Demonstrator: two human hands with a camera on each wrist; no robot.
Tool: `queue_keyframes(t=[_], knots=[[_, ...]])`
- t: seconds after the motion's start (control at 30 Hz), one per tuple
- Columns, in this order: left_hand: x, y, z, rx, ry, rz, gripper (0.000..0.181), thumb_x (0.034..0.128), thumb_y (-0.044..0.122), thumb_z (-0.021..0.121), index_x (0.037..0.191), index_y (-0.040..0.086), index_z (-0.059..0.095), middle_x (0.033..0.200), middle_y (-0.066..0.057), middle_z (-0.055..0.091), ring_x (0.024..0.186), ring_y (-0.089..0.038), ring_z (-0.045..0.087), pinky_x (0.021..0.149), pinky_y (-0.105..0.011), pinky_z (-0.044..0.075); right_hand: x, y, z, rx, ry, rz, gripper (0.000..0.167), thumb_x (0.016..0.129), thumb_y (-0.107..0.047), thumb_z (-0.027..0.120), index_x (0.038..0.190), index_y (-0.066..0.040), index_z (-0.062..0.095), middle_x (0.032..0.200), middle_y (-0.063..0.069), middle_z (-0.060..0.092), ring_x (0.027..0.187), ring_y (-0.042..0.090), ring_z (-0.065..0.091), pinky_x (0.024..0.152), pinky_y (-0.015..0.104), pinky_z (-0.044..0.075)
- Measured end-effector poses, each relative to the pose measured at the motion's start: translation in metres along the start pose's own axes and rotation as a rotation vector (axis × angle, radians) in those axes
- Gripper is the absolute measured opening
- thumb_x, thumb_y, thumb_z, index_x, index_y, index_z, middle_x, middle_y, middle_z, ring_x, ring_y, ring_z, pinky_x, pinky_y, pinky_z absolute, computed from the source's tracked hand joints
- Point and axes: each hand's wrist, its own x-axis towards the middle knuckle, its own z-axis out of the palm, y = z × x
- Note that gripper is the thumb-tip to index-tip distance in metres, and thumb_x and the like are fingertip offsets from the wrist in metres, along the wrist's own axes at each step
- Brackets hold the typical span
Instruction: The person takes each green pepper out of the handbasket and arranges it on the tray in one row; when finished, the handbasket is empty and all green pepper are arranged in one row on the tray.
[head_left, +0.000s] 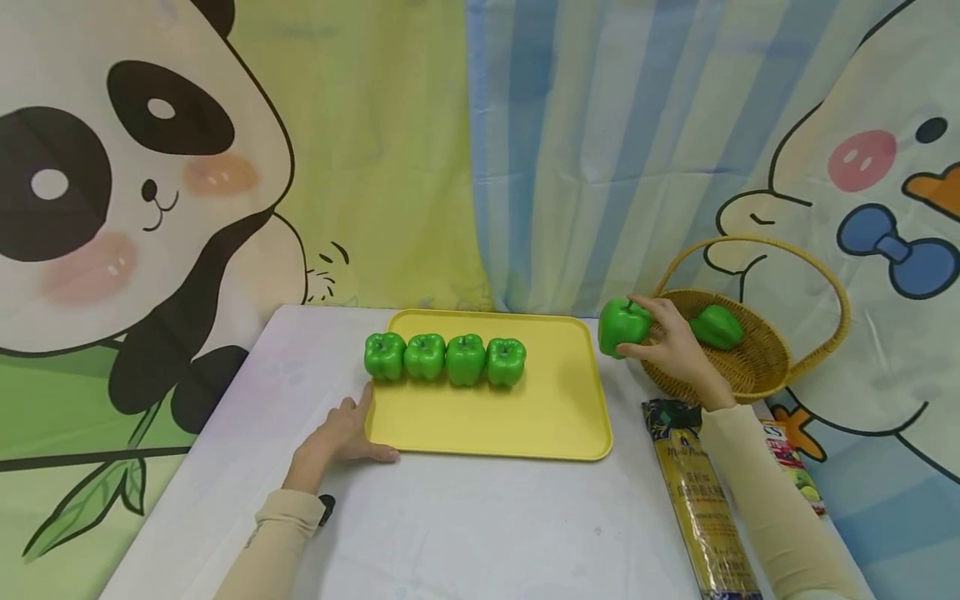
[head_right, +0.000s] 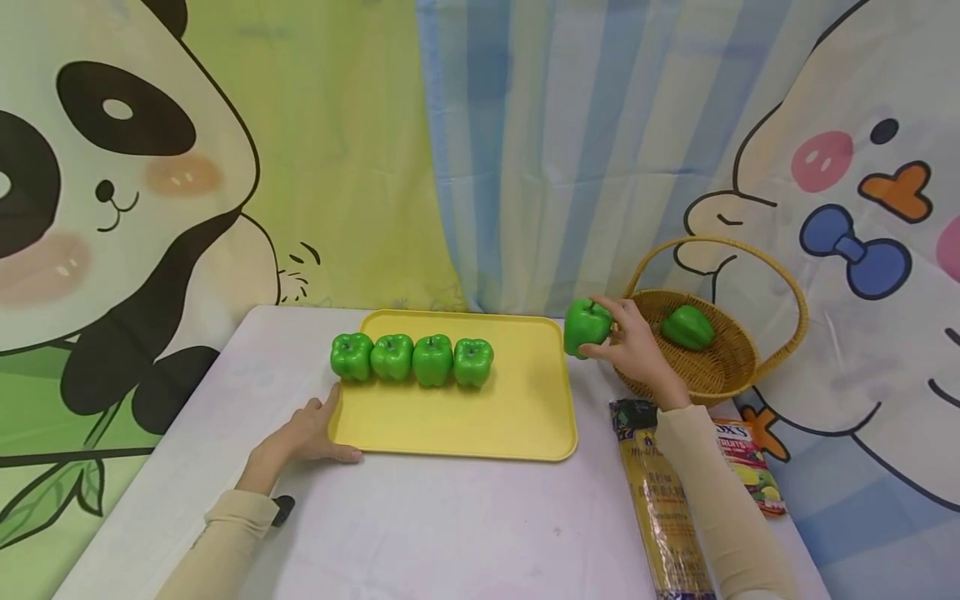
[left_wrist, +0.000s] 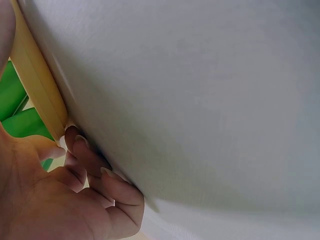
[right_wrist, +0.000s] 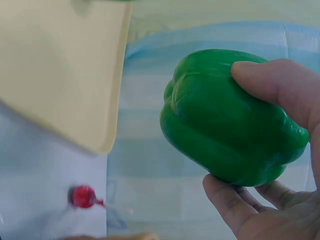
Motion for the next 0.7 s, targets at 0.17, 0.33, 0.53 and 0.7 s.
queue_keyframes(t=[0.17, 0.33, 0.53, 0.7], knots=[[0.001, -0.001, 0.001, 0.001, 0.003, -0.001, 0.148, 0.0585, 0.074, 0.084, 0.161, 0.004, 0.003, 0.127, -0.031, 0.049, 0.105, -0.039, 0.055, 0.090, -0.061, 0.049, 0.002, -0.005, 0.016, 0.032, -0.018, 0.036, 0.102, 0.083, -0.019, 0.084, 0.161, -0.012, 0.019, 0.149, 0.024, 0.034, 0.132, 0.045, 0.046, 0.100, 0.058, 0.049], [0.000, 0.000, 0.000, 0.008, -0.003, -0.004, 0.148, 0.0584, 0.075, 0.083, 0.161, 0.004, 0.003, 0.126, -0.030, 0.049, 0.104, -0.038, 0.054, 0.089, -0.060, 0.050, 0.006, -0.005, 0.033, 0.079, -0.045, 0.056, 0.101, 0.081, -0.018, 0.085, 0.159, -0.005, 0.021, 0.149, 0.025, 0.033, 0.138, 0.046, 0.041, 0.110, 0.059, 0.042], [-0.001, 0.001, 0.000, 0.009, 0.002, -0.004, 0.149, 0.0584, 0.074, 0.084, 0.161, 0.004, 0.003, 0.126, -0.030, 0.049, 0.103, -0.037, 0.054, 0.089, -0.060, 0.050, 0.009, -0.005, 0.049, 0.063, -0.043, 0.038, 0.097, 0.078, -0.017, 0.088, 0.155, -0.003, 0.030, 0.147, 0.023, 0.036, 0.133, 0.045, 0.046, 0.104, 0.059, 0.047], [-0.002, 0.002, 0.001, 0.010, 0.002, -0.008, 0.149, 0.0581, 0.074, 0.084, 0.161, 0.003, 0.003, 0.128, -0.031, 0.049, 0.104, -0.037, 0.054, 0.090, -0.060, 0.050, 0.009, -0.003, 0.061, 0.038, -0.057, 0.023, 0.091, 0.077, -0.018, 0.088, 0.151, -0.002, 0.038, 0.147, 0.021, 0.037, 0.128, 0.040, 0.048, 0.104, 0.058, 0.048]])
